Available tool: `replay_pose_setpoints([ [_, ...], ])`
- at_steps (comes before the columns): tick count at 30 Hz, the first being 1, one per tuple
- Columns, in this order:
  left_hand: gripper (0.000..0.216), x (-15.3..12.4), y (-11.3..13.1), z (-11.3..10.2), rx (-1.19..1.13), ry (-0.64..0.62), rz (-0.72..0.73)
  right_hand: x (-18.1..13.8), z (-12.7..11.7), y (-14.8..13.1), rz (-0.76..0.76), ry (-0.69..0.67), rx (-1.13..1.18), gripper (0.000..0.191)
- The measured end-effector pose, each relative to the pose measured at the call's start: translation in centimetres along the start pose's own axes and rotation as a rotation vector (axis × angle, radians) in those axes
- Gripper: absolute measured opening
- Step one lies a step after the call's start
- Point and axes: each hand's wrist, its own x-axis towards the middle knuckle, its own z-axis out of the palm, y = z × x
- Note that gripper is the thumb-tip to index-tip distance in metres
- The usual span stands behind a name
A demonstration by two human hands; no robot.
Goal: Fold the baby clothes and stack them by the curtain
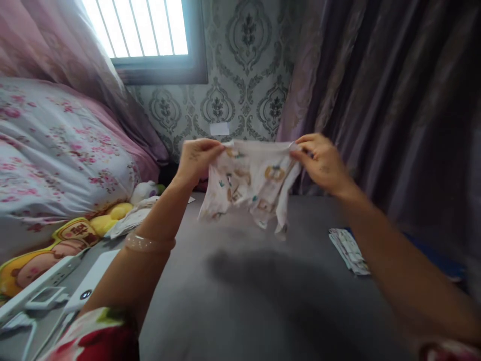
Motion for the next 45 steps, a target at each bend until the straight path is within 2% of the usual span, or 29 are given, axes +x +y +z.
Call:
replay_pose_setpoints([
  [2, 0.028, 0.1, 0.1, 0.1, -0.049, -0.069, -0.072, 0.0, 0.3, 0.1, 0.014, 0.034, -0.028, 0.035],
  [4, 0.027, 0.2, -0.1, 0.2, -0.070, -0.178, -0.137, -0.1, 0.6, 0.2, -0.041, -0.078, -0.005, 0.037],
  [7, 0.029, 0.2, -0.5, 0.2, -0.156, -0.171, -0.175, 0.0, 0.7, 0.7, -0.029, -0.112, 0.024, 0.036],
  [10, 0.029, 0.2, -0.7, 0.0, -0.171, -0.303, -0.230, 0.0, 0.6, 1.1, -0.033, -0.243, 0.061, 0.034],
  [11, 0.029, 0.1, -0.6, -0.1, -0.157, -0.315, -0.243, 0.0, 0.5, 1.2, -0.033, -0.264, 0.073, 0.034],
  [14, 0.028, -0.1, -0.2, -0.4, -0.167, -0.221, -0.251, 0.0, 0.3, 1.2, 0.009, -0.212, 0.097, 0.035],
  [18, 0.027, -0.3, -0.3, -0.7, -0.148, -0.286, -0.318, -0.1, 0.4, 1.2, 0.027, -0.292, 0.194, 0.037],
  [20, 0.028, -0.3, -0.7, -0.7, -0.154, -0.217, -0.339, -0.2, 0.6, 1.3, 0.125, -0.245, 0.261, 0.039],
  [24, 0.023, -0.5, -1.3, -0.2, -0.187, -0.148, -0.314, -0.5, 1.6, 1.3, 0.272, -0.308, 0.374, 0.039],
  [33, 0.012, -0.5, -3.0, 4.4, -0.194, 0.032, -0.305, 0.4, 5.0, -0.5, 0.604, -0.126, 0.075, 0.024],
  [35, 0.013, -0.5, -3.2, 5.2, -0.096, 0.111, -0.267, 0.2, 5.7, -0.9, 0.573, -0.037, -0.009, 0.027],
  [37, 0.016, -0.6, -3.2, 5.5, 0.082, 0.240, -0.191, -0.3, 6.0, -1.2, 0.477, 0.050, -0.095, 0.032],
  [40, 0.025, -1.2, -2.9, 5.1, 0.381, 0.433, -0.076, -1.2, 5.6, -1.6, 0.326, 0.070, -0.226, 0.043],
  [42, 0.030, -1.9, -2.6, 4.1, 0.497, 0.475, -0.018, -1.6, 4.6, -1.7, 0.236, 0.025, -0.291, 0.048],
  [45, 0.027, -3.0, -2.2, 1.8, 0.557, 0.461, 0.054, -1.9, 2.3, -1.8, 0.089, -0.033, -0.328, 0.049],
])
